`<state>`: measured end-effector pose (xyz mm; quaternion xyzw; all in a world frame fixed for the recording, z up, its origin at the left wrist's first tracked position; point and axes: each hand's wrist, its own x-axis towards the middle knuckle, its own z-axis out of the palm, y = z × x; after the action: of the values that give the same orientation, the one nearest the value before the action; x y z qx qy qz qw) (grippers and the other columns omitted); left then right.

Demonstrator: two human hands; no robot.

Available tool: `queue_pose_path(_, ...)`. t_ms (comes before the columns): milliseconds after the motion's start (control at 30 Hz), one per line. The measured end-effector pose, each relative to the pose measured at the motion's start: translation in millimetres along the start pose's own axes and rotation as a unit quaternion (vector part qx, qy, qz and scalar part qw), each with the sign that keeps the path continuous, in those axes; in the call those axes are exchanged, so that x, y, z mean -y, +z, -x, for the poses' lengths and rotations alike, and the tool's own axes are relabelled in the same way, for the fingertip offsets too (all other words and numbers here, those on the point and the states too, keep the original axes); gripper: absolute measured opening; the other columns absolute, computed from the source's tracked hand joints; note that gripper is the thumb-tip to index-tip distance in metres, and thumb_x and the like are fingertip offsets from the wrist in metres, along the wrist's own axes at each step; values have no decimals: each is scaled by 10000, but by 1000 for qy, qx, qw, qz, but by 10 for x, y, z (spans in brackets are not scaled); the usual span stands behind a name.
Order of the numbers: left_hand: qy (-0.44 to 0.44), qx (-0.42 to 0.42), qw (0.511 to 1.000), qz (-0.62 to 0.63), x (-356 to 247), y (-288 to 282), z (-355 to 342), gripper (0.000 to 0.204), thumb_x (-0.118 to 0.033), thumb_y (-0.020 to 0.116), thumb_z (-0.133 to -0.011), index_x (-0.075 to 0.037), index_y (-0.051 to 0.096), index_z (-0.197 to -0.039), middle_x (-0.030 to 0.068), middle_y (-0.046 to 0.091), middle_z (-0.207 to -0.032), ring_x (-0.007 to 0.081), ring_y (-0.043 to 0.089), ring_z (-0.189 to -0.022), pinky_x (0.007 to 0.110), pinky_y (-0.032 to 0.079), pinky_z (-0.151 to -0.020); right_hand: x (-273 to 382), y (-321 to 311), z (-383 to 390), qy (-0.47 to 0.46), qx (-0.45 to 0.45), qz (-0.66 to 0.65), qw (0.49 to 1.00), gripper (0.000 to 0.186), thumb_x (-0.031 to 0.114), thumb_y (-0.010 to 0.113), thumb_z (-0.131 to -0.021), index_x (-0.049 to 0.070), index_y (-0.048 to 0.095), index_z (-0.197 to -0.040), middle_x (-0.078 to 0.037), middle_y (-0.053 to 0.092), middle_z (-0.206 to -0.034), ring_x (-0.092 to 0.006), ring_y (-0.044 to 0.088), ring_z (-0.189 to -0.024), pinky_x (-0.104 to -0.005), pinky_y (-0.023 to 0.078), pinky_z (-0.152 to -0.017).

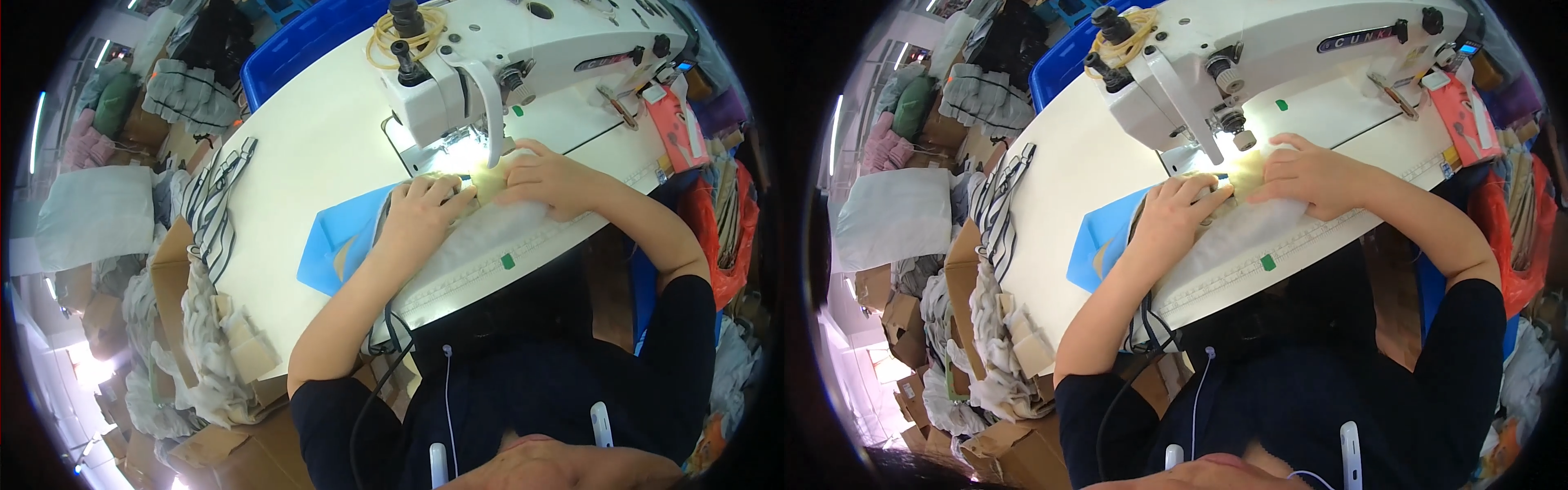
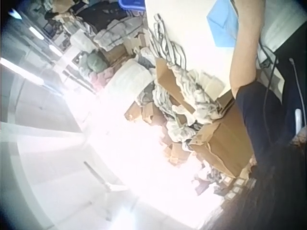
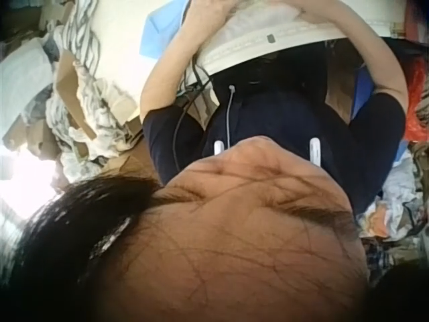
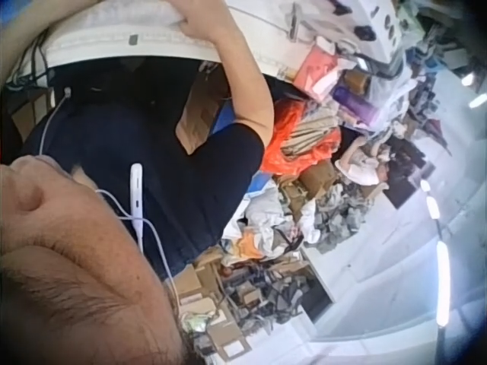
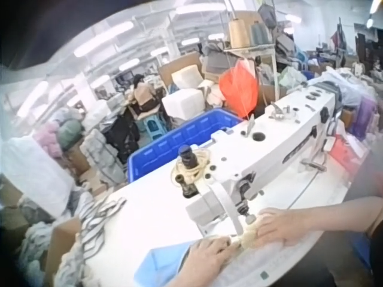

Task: The person is using an industrial sewing machine to sew together different colored straps and foam components.

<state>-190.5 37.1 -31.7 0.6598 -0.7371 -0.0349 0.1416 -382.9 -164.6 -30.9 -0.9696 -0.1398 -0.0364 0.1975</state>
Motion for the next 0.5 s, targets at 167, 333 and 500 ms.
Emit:
queue_pose_path(167,6,-36,999,-15,-45,101,-5,417,-79,603,-794,-110,603,-1210,49,560,-1264,257,508,-1180,460,411,-979,12,18,5,37,13,87,995,346,-33,653,-646,153,647,-939,13,597,-1006,-181,535,-1053,-532,266,-1120)
queue_pose_path(333,-2,-84,994,64,1,199,-22,398,-87,611,-805,-91,607,-1203,81,570,-1247,284,533,-1158,426,414,-983,13,161,-90,45,-31,129,990,330,-22,615,-733,162,665,-1002,58,613,-1169,-159,524,-1055,-532,287,-1098)
queue_pose_path(500,-57,-106,993,5,35,195,-29,308,-105,615,-815,-127,649,-1120,90,582,-1173,271,543,-1125,414,423,-953,-59,167,-237,56,-83,149,984,392,-12,612,-778,196,668,-1106,103,635,-1139,-144,505,-1043,-528,270,-1097)
